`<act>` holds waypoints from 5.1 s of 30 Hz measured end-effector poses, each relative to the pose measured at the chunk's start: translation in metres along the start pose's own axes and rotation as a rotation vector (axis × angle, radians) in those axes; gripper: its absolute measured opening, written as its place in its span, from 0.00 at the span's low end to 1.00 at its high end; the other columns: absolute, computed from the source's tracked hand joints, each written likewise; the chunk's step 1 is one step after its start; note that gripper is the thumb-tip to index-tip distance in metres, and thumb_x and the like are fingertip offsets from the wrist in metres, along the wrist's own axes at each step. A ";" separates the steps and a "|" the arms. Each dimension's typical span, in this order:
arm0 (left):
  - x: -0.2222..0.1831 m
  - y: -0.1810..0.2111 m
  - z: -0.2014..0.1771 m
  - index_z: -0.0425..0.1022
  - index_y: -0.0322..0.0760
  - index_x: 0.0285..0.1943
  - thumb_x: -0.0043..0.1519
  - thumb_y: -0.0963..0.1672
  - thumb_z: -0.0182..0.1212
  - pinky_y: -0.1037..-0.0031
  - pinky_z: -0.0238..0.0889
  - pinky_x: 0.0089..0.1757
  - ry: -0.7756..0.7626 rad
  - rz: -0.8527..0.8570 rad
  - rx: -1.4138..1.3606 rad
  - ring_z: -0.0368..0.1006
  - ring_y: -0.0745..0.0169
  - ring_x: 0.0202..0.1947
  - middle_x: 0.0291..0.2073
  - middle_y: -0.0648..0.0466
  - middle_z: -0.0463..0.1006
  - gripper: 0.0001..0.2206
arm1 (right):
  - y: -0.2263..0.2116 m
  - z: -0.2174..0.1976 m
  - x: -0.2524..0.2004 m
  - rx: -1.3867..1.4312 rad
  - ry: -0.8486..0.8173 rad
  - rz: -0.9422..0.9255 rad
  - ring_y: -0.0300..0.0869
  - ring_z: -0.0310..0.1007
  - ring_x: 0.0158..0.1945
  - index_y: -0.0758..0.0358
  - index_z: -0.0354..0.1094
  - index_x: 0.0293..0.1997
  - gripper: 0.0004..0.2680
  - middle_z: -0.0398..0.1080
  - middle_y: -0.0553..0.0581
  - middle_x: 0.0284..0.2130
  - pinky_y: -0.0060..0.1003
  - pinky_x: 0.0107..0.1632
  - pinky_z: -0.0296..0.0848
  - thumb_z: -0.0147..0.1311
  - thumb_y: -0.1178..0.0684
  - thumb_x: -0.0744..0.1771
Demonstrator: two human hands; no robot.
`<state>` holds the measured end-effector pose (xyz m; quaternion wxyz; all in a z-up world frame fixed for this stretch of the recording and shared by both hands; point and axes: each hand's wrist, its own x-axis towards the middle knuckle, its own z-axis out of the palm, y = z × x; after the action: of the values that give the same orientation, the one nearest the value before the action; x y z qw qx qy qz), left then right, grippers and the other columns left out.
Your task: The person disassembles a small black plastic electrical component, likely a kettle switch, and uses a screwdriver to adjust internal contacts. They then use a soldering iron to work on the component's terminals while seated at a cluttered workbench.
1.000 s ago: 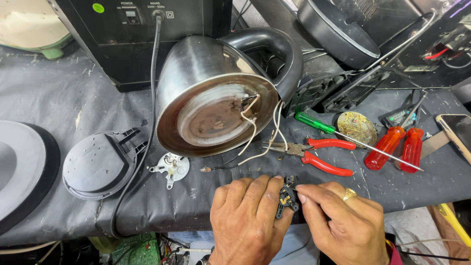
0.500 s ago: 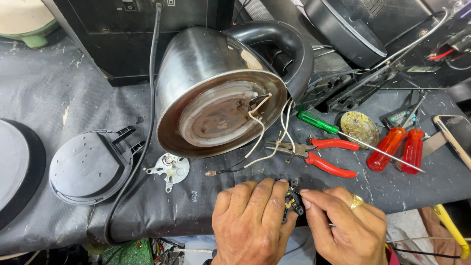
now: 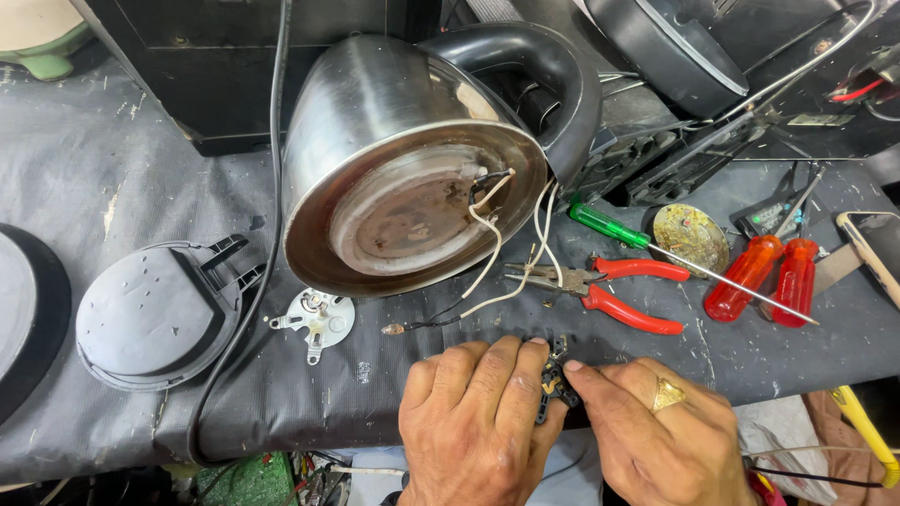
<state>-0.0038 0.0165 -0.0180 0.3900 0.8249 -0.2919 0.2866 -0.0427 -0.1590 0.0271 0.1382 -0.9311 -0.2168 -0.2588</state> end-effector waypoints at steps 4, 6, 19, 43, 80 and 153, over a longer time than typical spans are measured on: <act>0.001 0.002 -0.002 0.78 0.33 0.54 0.52 0.48 0.71 0.64 0.61 0.43 -0.015 -0.011 -0.008 0.74 0.55 0.43 0.46 0.51 0.80 0.22 | 0.000 -0.004 -0.001 0.065 -0.006 0.081 0.46 0.76 0.29 0.68 0.73 0.43 0.13 0.72 0.58 0.27 0.37 0.33 0.74 0.60 0.69 0.57; 0.002 0.004 -0.003 0.78 0.33 0.53 0.51 0.48 0.71 0.64 0.61 0.43 -0.010 -0.012 -0.007 0.74 0.55 0.42 0.46 0.51 0.80 0.23 | -0.001 -0.003 0.000 0.103 0.008 0.117 0.45 0.76 0.28 0.67 0.73 0.42 0.12 0.72 0.57 0.27 0.36 0.32 0.74 0.60 0.68 0.58; 0.002 0.006 -0.003 0.78 0.34 0.54 0.53 0.48 0.71 0.64 0.61 0.44 -0.014 -0.016 0.004 0.74 0.55 0.44 0.46 0.51 0.80 0.22 | -0.003 0.002 -0.002 0.104 0.072 0.179 0.42 0.75 0.25 0.68 0.73 0.41 0.09 0.73 0.57 0.25 0.34 0.29 0.72 0.61 0.67 0.60; 0.001 0.000 0.001 0.79 0.34 0.53 0.54 0.47 0.69 0.65 0.60 0.42 0.007 0.002 0.013 0.74 0.57 0.42 0.46 0.52 0.80 0.20 | 0.002 0.006 -0.002 0.063 0.054 0.090 0.45 0.74 0.27 0.69 0.73 0.43 0.12 0.71 0.57 0.25 0.37 0.30 0.72 0.60 0.69 0.58; 0.004 0.007 -0.005 0.78 0.35 0.53 0.50 0.47 0.72 0.64 0.60 0.42 -0.012 -0.013 -0.003 0.73 0.56 0.45 0.47 0.53 0.80 0.23 | 0.000 -0.002 -0.001 0.122 0.042 0.097 0.45 0.77 0.30 0.68 0.72 0.42 0.08 0.72 0.57 0.28 0.36 0.34 0.74 0.60 0.67 0.61; -0.006 -0.004 0.000 0.76 0.34 0.56 0.52 0.47 0.70 0.64 0.61 0.47 0.020 0.040 -0.004 0.74 0.55 0.46 0.47 0.52 0.78 0.23 | -0.026 0.009 0.009 0.064 0.102 0.364 0.41 0.75 0.24 0.66 0.74 0.36 0.05 0.74 0.56 0.25 0.33 0.29 0.70 0.62 0.64 0.61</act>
<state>-0.0048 0.0204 -0.0241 0.3889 0.8153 -0.3048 0.3019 -0.0444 -0.1307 0.0284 0.2233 -0.9356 -0.0458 -0.2695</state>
